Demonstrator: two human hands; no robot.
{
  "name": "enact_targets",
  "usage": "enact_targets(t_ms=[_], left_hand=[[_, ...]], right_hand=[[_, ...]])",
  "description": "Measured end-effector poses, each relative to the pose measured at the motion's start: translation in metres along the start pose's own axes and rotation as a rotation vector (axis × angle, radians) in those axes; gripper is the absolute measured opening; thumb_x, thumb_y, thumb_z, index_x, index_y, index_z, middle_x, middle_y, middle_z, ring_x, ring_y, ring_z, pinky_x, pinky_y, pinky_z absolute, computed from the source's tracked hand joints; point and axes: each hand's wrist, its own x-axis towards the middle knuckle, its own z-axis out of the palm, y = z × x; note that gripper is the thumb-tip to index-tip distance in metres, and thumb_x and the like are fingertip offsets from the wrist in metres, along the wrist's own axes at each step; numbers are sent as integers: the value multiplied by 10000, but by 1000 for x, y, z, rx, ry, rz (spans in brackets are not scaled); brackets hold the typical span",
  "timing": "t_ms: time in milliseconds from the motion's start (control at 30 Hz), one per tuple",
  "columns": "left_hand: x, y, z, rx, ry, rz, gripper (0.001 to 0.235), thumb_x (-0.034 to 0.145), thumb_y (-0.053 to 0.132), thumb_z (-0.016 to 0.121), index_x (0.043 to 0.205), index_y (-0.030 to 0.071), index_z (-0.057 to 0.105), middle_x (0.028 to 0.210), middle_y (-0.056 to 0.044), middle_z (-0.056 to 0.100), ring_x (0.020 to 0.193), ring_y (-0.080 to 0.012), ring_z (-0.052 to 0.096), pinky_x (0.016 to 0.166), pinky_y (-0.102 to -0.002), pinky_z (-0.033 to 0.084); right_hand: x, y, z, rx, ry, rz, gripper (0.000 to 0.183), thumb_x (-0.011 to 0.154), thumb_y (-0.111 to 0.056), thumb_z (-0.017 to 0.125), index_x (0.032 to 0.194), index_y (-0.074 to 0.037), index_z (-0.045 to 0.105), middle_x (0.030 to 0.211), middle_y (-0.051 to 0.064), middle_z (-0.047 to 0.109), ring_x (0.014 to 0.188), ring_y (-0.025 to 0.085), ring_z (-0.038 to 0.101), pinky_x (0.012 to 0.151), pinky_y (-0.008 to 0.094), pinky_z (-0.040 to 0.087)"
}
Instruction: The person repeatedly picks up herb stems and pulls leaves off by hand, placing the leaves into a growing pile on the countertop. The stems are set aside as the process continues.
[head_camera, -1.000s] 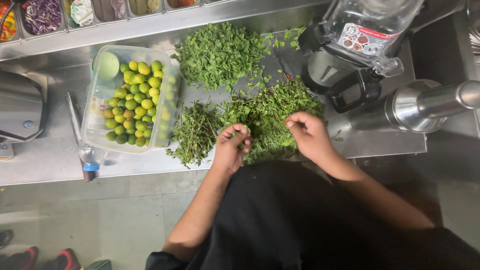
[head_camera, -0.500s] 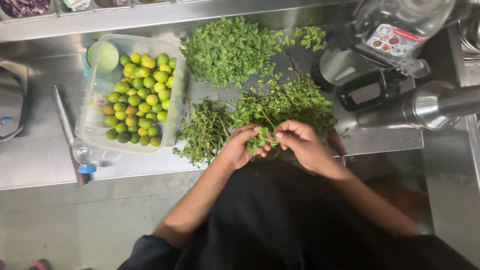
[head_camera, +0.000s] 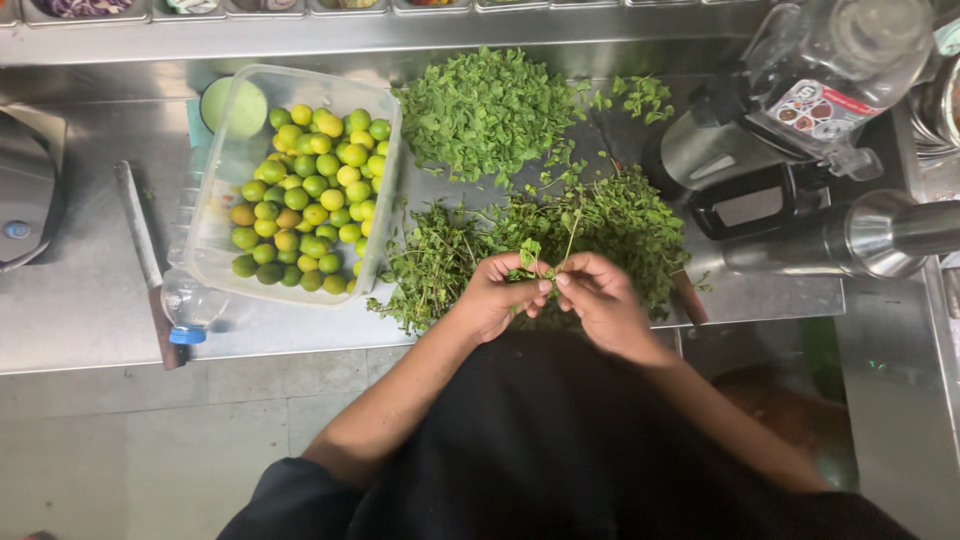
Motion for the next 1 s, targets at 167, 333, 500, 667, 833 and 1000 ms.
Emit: enact_targets(t_ms=[167, 333, 500, 667, 833, 1000], left_hand=[[-10, 8, -6, 61, -3, 36, 258, 902, -53, 735, 1151, 12, 708, 923, -66, 707, 750, -155, 662, 634, -289, 536], [-15, 14, -13, 81, -15, 44, 270, 905, -52, 727, 1170, 0, 706, 922, -74, 708, 748, -151, 663, 634, -282, 537], [-20, 13, -28, -100, -18, -50, 226, 944, 10, 708, 1168, -16, 696, 957, -107, 730, 783, -172, 701, 661, -294, 579], [-18, 9, -37, -200, -58, -17, 226, 957, 49, 723, 1168, -21, 684, 982, -123, 733, 842, -199, 728, 711, -309, 605], [-19, 10, -40, -145, -36, -38, 230, 914, 22, 747, 1135, -20, 697, 953, -125, 734, 807, -192, 727, 686, -315, 611], [-19, 9, -43, -38, -7, -69, 178, 893, -19, 761, 1065, -19, 715, 905, -121, 732, 753, -184, 709, 626, -296, 587]], right_hand=[[3, 5, 16, 143, -12, 39, 77, 1000, -46, 599, 1073, -55, 621, 1064, 58, 691, 852, 126, 604, 736, 280, 484], [7, -3, 31, 388, -85, -22, 47, 1085, -68, 578, 1112, -51, 612, 933, 36, 610, 865, 147, 573, 811, 325, 485], [10, -1, 39, 230, -127, 52, 72, 1051, -54, 593, 1071, 1, 635, 951, 63, 635, 835, 140, 573, 774, 306, 482], [13, 6, 43, 106, -32, 102, 85, 984, -26, 642, 1046, 24, 672, 931, 80, 679, 804, 130, 611, 710, 272, 482], [11, 9, 44, -135, 80, 65, 74, 960, -54, 686, 989, 13, 695, 838, 35, 674, 696, 78, 574, 618, 233, 457], [9, 6, 47, -337, 136, 53, 63, 935, -61, 706, 950, -2, 722, 757, 4, 651, 629, 53, 534, 555, 210, 411]])
